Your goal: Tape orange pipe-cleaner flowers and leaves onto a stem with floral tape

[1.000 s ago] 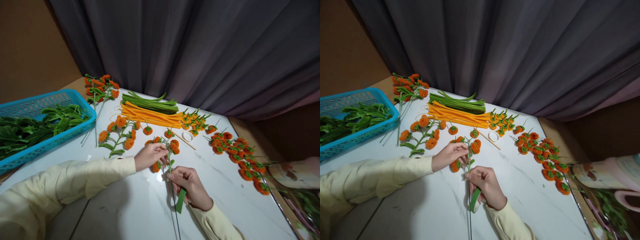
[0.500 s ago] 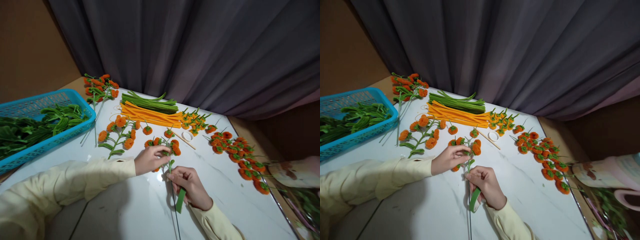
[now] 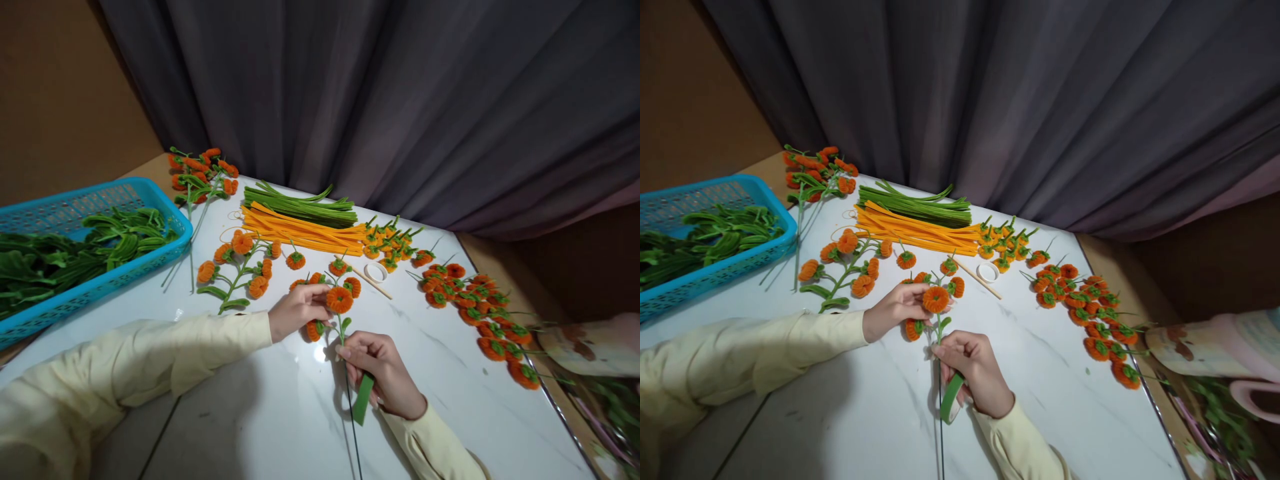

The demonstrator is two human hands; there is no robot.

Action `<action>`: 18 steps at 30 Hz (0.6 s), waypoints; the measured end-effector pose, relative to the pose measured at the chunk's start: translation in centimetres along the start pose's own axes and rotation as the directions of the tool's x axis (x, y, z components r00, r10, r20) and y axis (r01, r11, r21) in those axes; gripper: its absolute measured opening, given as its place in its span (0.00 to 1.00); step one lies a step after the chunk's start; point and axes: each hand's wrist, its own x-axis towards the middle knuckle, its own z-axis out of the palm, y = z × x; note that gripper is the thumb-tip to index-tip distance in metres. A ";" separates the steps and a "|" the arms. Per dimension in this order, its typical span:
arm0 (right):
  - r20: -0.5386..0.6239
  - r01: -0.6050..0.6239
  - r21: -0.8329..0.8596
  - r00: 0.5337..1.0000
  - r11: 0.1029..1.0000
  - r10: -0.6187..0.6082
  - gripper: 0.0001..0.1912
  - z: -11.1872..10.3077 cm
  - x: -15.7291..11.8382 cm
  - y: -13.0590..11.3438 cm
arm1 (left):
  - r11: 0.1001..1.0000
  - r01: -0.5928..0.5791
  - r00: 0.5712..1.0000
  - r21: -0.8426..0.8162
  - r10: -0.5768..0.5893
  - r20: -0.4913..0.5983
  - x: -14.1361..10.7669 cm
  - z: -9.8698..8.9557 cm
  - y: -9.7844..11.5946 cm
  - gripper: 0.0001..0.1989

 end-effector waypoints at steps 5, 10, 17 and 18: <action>-0.009 0.011 0.006 1.000 1.000 -0.011 0.17 0.0 0.0 0.1 | 1.000 0.009 1.000 -0.023 -0.009 -0.019 0.1 -0.2 -0.2 0.14; -0.023 0.012 -0.003 1.000 1.000 -0.012 0.17 -0.1 0.0 0.1 | 0.999 0.022 0.999 -0.040 -0.021 0.029 0.1 -0.2 0.0 0.16; -0.018 0.013 0.015 1.000 1.000 -0.012 0.16 0.1 0.0 -0.1 | 0.998 0.033 0.999 -0.052 -0.030 0.045 0.0 -0.3 0.1 0.14; -0.016 0.013 0.017 1.000 1.000 -0.013 0.16 0.0 0.0 0.0 | 0.999 0.027 0.999 -0.046 -0.025 0.048 0.1 -0.4 0.0 0.13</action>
